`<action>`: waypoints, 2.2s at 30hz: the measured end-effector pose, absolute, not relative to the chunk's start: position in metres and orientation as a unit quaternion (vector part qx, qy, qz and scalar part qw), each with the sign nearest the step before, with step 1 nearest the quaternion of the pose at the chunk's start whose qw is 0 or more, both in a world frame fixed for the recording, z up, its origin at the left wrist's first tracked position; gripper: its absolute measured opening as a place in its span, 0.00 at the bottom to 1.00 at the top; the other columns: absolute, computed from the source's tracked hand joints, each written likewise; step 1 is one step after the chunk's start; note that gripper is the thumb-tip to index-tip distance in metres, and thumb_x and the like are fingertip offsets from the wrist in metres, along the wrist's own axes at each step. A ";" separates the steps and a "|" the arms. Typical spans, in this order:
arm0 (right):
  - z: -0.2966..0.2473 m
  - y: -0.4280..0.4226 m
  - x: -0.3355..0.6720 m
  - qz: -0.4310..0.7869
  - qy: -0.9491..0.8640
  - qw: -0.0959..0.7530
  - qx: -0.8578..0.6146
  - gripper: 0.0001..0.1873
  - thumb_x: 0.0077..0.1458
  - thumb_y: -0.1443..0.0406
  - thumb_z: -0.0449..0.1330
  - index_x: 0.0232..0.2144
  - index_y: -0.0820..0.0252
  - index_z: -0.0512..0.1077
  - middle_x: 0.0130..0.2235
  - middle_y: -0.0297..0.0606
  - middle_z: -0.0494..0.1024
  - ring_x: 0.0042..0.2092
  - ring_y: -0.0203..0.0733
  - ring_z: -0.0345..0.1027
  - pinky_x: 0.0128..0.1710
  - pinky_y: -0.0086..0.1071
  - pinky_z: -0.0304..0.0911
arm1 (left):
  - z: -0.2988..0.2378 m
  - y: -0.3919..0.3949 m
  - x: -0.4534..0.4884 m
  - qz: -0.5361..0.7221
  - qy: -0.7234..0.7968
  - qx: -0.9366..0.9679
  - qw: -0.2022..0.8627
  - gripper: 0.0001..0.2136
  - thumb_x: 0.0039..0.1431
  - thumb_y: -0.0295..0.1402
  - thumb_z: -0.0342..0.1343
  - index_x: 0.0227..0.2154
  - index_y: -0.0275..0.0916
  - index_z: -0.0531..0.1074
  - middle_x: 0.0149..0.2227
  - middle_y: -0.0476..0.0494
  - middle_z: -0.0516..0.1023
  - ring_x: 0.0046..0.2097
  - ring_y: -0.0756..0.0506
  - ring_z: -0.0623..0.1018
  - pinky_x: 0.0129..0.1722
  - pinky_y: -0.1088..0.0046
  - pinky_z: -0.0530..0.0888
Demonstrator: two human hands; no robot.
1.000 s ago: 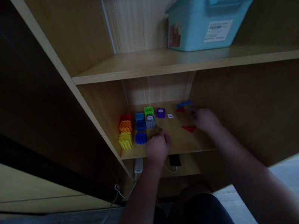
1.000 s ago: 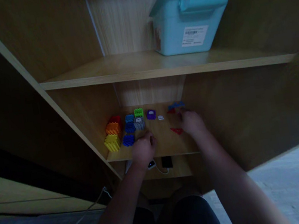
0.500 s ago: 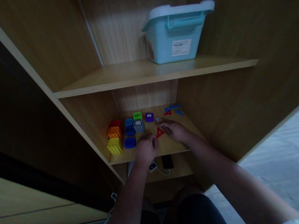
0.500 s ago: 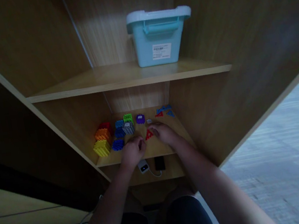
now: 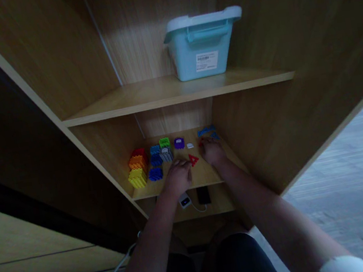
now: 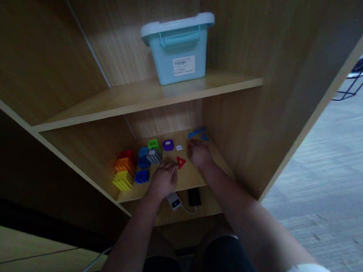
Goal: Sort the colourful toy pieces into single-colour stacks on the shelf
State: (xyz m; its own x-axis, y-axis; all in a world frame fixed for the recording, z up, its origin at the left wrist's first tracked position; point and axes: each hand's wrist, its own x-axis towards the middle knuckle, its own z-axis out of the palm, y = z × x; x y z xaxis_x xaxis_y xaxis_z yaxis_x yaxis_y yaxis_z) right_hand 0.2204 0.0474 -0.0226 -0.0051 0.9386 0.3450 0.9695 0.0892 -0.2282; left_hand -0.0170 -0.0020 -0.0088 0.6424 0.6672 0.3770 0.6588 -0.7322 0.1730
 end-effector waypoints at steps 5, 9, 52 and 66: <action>-0.020 0.040 0.220 -0.063 -0.624 0.219 -0.747 0.22 0.68 0.66 0.53 0.57 0.70 0.78 0.57 0.61 0.79 0.57 0.58 0.72 0.59 0.44 0.63 | -0.013 0.018 -0.004 0.255 0.327 0.910 0.026 0.25 0.58 0.16 0.53 0.57 0.37 0.77 0.55 0.36 0.82 0.59 0.38 0.78 0.66 0.54 0.74; -0.019 0.040 0.220 -0.067 -0.591 0.221 -0.773 0.22 0.73 0.62 0.51 0.54 0.70 0.79 0.53 0.61 0.82 0.54 0.57 0.75 0.58 0.46 0.64 | -0.017 0.031 0.001 0.277 0.295 0.912 0.063 0.25 0.58 0.16 0.54 0.55 0.41 0.80 0.54 0.40 0.84 0.60 0.41 0.78 0.66 0.57 0.74; -0.022 0.029 0.219 0.018 -0.758 0.349 -0.552 0.07 0.66 0.65 0.64 0.45 0.53 0.82 0.46 0.40 0.86 0.51 0.49 0.75 0.56 0.40 0.67 | -0.026 0.033 0.001 0.301 0.470 0.828 0.050 0.15 0.66 0.25 0.57 0.53 0.39 0.79 0.53 0.37 0.84 0.55 0.38 0.81 0.64 0.59 0.75; -0.030 0.036 0.214 0.013 -0.792 0.333 -0.512 0.03 0.67 0.65 0.66 0.42 0.55 0.81 0.44 0.39 0.86 0.48 0.46 0.75 0.53 0.37 0.66 | -0.022 0.034 0.000 0.324 0.468 0.816 0.101 0.13 0.66 0.22 0.55 0.49 0.39 0.80 0.49 0.39 0.86 0.52 0.41 0.83 0.61 0.63 0.77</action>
